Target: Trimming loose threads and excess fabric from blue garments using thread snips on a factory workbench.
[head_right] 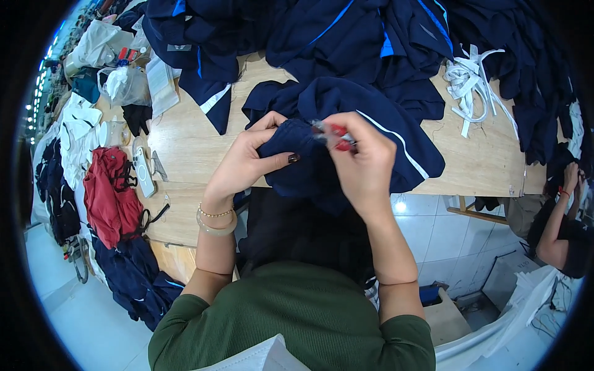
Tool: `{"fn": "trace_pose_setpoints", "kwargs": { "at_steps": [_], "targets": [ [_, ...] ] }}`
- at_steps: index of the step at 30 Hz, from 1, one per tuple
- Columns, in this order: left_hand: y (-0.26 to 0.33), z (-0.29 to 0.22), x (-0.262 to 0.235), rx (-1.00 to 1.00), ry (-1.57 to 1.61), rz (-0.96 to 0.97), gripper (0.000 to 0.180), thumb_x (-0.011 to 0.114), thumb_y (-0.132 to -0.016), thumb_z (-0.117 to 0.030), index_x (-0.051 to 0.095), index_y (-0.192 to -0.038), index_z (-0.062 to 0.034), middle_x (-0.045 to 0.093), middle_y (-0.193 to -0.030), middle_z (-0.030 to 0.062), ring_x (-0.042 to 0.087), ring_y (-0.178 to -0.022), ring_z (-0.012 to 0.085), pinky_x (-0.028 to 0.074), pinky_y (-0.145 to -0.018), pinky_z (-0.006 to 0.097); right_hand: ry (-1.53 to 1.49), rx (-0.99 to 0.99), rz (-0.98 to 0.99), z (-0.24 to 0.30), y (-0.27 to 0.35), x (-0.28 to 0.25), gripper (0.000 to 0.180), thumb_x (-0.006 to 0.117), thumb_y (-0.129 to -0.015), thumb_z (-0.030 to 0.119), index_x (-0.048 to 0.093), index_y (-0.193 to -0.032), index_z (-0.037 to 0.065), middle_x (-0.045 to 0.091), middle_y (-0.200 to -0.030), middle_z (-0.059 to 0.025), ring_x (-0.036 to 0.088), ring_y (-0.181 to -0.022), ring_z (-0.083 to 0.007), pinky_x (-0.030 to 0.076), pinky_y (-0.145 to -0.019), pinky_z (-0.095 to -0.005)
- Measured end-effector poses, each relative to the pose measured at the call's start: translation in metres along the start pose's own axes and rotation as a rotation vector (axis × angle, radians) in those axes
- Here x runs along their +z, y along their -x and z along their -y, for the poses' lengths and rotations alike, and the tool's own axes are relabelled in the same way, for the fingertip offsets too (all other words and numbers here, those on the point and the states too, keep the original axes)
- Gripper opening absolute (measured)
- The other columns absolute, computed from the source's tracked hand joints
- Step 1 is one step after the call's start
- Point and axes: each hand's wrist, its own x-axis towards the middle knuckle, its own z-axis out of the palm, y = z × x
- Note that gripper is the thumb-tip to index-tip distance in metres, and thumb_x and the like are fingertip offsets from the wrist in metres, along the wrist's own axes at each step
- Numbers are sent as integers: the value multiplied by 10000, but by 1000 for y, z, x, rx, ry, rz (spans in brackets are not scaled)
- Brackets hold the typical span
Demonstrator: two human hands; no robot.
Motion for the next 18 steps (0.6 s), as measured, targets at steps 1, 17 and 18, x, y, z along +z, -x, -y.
{"fn": "trace_pose_setpoints", "kwargs": {
  "at_steps": [1, 17, 18],
  "targets": [
    [0, 1, -1, 2, 11, 6, 216, 674, -765, 37, 673, -978, 5, 524, -1005, 29, 516, -972, 144, 431, -861, 259, -81, 161, -32, -2, 0, -4, 95, 651, -807, -46, 640, -889, 1, 604, -743, -5, 528, -664, -43, 410, -577, -174],
    [-6, -8, 2, -145, 105, -54, 206, 714, -786, -45, 662, -963, 46, 651, -866, 27, 574, -797, 83, 475, -759, 230, -276, 181, 54, -12, -13, -42, 182, 594, -916, 126, 555, -1061, 24, 561, -852, 3, 536, -845, -63, 456, -764, -200],
    [-7, -11, 2, -126, 99, -56, 205, 715, -790, -53, 663, -961, 49, 664, -856, 32, 577, -791, 75, 479, -752, 230, -241, 199, 61, -7, -11, -37, 175, 627, -887, 126, 566, -1019, 30, 563, -824, -8, 533, -829, -81, 445, -735, -206]
  ]
}}
